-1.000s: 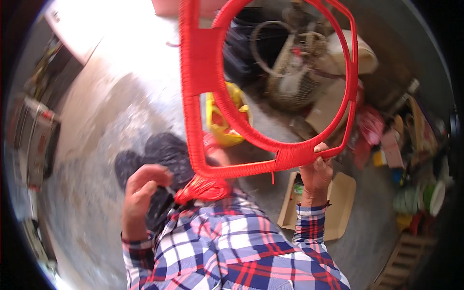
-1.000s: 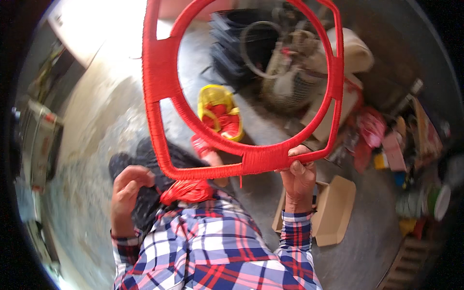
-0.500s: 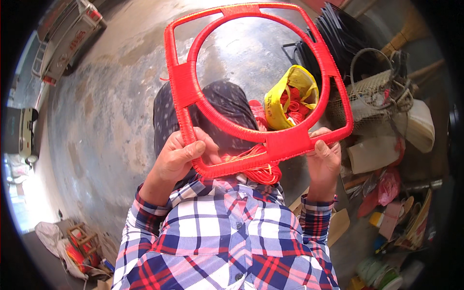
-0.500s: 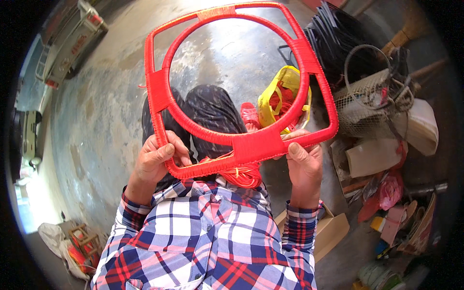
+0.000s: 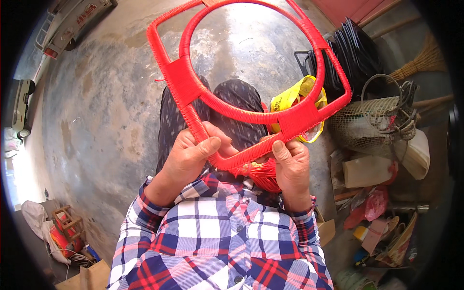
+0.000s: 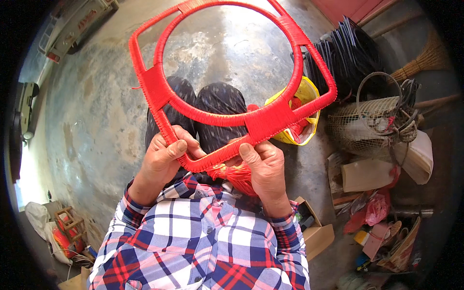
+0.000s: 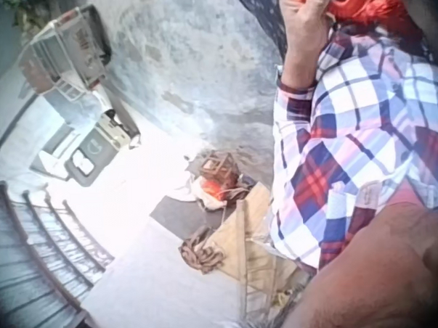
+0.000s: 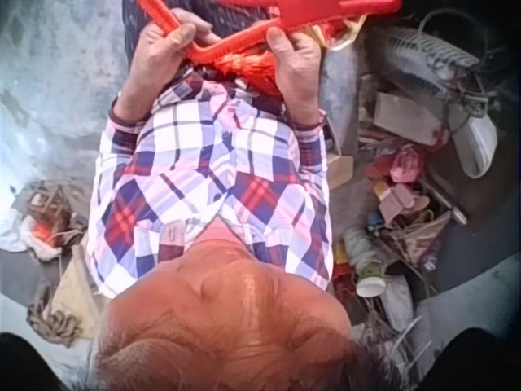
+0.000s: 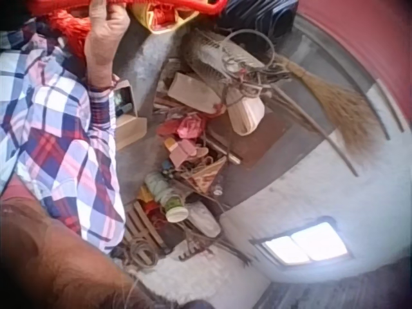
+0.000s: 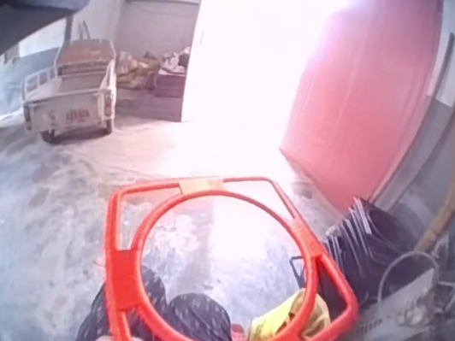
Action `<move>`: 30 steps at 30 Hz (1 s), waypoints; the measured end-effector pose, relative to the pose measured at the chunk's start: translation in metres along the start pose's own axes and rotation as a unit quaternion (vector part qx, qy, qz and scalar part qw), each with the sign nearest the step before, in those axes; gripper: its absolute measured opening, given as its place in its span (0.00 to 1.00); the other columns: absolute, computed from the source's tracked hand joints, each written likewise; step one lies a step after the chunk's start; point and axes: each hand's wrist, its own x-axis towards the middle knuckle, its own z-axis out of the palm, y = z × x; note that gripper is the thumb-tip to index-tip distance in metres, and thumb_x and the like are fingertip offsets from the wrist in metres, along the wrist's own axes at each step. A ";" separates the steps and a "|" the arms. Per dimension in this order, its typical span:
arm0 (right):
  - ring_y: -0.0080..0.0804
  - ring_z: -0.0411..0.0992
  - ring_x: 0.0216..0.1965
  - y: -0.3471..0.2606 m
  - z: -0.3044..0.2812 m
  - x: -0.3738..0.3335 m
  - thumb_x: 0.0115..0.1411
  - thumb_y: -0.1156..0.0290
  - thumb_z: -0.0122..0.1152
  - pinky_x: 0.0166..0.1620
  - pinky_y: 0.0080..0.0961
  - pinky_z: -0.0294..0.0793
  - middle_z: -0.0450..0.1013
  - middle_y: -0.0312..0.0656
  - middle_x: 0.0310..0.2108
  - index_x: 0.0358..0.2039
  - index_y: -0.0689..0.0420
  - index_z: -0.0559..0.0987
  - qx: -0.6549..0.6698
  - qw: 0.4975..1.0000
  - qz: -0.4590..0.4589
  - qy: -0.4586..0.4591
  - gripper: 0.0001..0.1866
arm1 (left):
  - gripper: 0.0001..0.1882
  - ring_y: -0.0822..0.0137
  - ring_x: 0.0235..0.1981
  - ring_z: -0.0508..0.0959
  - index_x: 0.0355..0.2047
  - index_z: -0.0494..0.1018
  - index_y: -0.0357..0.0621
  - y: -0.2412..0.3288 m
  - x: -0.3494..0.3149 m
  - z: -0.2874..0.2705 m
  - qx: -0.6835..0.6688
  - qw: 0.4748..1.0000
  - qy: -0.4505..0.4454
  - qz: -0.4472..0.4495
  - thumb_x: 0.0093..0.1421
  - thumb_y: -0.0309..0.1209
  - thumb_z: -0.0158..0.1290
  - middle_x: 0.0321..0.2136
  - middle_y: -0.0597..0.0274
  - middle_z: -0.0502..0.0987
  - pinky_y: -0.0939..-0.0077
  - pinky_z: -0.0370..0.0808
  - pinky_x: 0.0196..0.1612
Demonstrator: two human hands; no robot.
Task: Manually wrap red string tightly around a plastic furniture frame component using a repetitive motion.
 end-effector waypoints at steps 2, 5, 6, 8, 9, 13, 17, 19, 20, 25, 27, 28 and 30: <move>0.25 0.76 0.29 0.001 0.005 0.000 0.65 0.70 0.57 0.36 0.21 0.78 0.78 0.41 0.30 0.40 0.67 0.77 -0.012 1.000 -0.002 0.017 0.12 | 0.10 0.66 0.35 0.81 0.38 0.73 0.37 -0.002 0.001 0.001 -0.035 0.999 0.023 -0.024 0.64 0.33 0.53 0.32 0.54 0.80 0.73 0.77 0.42; 0.24 0.76 0.30 0.007 0.010 -0.002 0.64 0.72 0.58 0.36 0.21 0.78 0.77 0.40 0.32 0.40 0.67 0.77 -0.033 0.999 0.002 0.042 0.10 | 0.10 0.64 0.35 0.82 0.37 0.73 0.38 -0.009 0.000 -0.001 -0.046 0.998 0.042 -0.032 0.64 0.33 0.54 0.30 0.58 0.79 0.70 0.78 0.42; 0.24 0.76 0.31 0.010 0.013 -0.003 0.64 0.73 0.58 0.36 0.21 0.78 0.77 0.40 0.32 0.40 0.67 0.77 0.000 0.998 -0.002 0.058 0.09 | 0.10 0.64 0.35 0.82 0.37 0.73 0.38 -0.010 -0.001 0.000 -0.047 0.998 0.040 -0.031 0.64 0.33 0.54 0.30 0.58 0.79 0.70 0.78 0.42; 0.23 0.76 0.33 0.015 0.011 -0.003 0.63 0.74 0.59 0.37 0.21 0.78 0.77 0.39 0.33 0.40 0.66 0.76 0.030 0.997 -0.008 0.075 0.09 | 0.10 0.64 0.34 0.82 0.37 0.73 0.38 -0.010 -0.001 0.005 -0.052 0.997 0.054 -0.036 0.64 0.33 0.54 0.30 0.57 0.79 0.71 0.78 0.42; 0.23 0.76 0.34 0.018 0.008 -0.003 0.63 0.74 0.60 0.38 0.21 0.78 0.76 0.39 0.34 0.41 0.66 0.76 0.007 0.998 0.000 0.062 0.09 | 0.10 0.65 0.33 0.82 0.37 0.73 0.38 -0.011 -0.001 0.004 -0.051 0.995 0.068 -0.046 0.63 0.33 0.54 0.29 0.56 0.80 0.71 0.78 0.41; 0.23 0.76 0.35 0.017 0.006 -0.004 0.63 0.75 0.60 0.41 0.21 0.78 0.76 0.40 0.35 0.43 0.67 0.75 -0.033 0.998 0.033 0.034 0.11 | 0.10 0.65 0.33 0.82 0.37 0.73 0.38 -0.013 -0.005 -0.002 -0.054 0.993 0.079 -0.062 0.63 0.34 0.54 0.28 0.55 0.80 0.73 0.78 0.40; 0.26 0.76 0.37 0.021 0.013 -0.002 0.62 0.77 0.59 0.42 0.23 0.79 0.76 0.40 0.36 0.45 0.67 0.73 -0.001 0.999 0.033 0.042 0.12 | 0.10 0.65 0.32 0.82 0.37 0.73 0.38 -0.016 -0.002 -0.002 -0.061 0.993 0.083 -0.056 0.64 0.33 0.54 0.29 0.54 0.80 0.73 0.78 0.40; 0.27 0.77 0.37 0.019 0.013 0.000 0.62 0.78 0.59 0.42 0.23 0.79 0.75 0.41 0.36 0.45 0.66 0.72 0.004 0.998 0.045 0.036 0.12 | 0.09 0.65 0.32 0.81 0.37 0.73 0.38 -0.015 -0.001 0.000 -0.049 0.993 0.084 -0.066 0.64 0.33 0.54 0.29 0.54 0.80 0.73 0.78 0.40; 0.28 0.77 0.37 0.019 0.012 0.002 0.62 0.79 0.58 0.42 0.24 0.80 0.75 0.41 0.36 0.45 0.66 0.72 0.010 0.998 0.056 0.031 0.12 | 0.09 0.65 0.32 0.81 0.37 0.73 0.38 -0.018 -0.001 -0.001 -0.049 0.993 0.085 -0.065 0.64 0.33 0.54 0.29 0.54 0.80 0.73 0.78 0.40; 0.29 0.77 0.35 0.026 0.008 0.002 0.62 0.79 0.58 0.40 0.24 0.80 0.75 0.42 0.36 0.45 0.66 0.71 0.001 0.998 0.061 0.026 0.11 | 0.09 0.65 0.34 0.81 0.38 0.73 0.38 -0.025 -0.001 -0.003 -0.073 0.991 0.095 -0.066 0.64 0.32 0.53 0.30 0.54 0.80 0.72 0.78 0.41; 0.28 0.78 0.34 0.025 0.010 0.003 0.61 0.79 0.59 0.39 0.24 0.80 0.75 0.42 0.35 0.44 0.65 0.71 0.006 0.997 0.063 0.035 0.12 | 0.09 0.65 0.34 0.81 0.38 0.73 0.38 -0.026 0.000 -0.004 -0.059 0.992 0.094 -0.062 0.64 0.32 0.53 0.30 0.55 0.79 0.72 0.78 0.41; 0.28 0.78 0.34 0.026 0.009 0.004 0.61 0.79 0.59 0.39 0.24 0.80 0.75 0.42 0.35 0.44 0.65 0.71 0.007 0.997 0.066 0.031 0.12 | 0.09 0.65 0.34 0.81 0.38 0.73 0.38 -0.026 0.000 -0.004 -0.045 0.993 0.089 -0.059 0.64 0.32 0.53 0.31 0.55 0.79 0.72 0.78 0.42; 0.27 0.77 0.35 0.025 0.006 0.004 0.61 0.79 0.60 0.40 0.23 0.79 0.75 0.42 0.35 0.44 0.65 0.71 0.006 0.996 0.087 0.024 0.12 | 0.09 0.65 0.34 0.81 0.38 0.73 0.38 -0.027 0.001 -0.003 -0.055 0.992 0.093 -0.064 0.64 0.32 0.53 0.31 0.55 0.79 0.72 0.77 0.42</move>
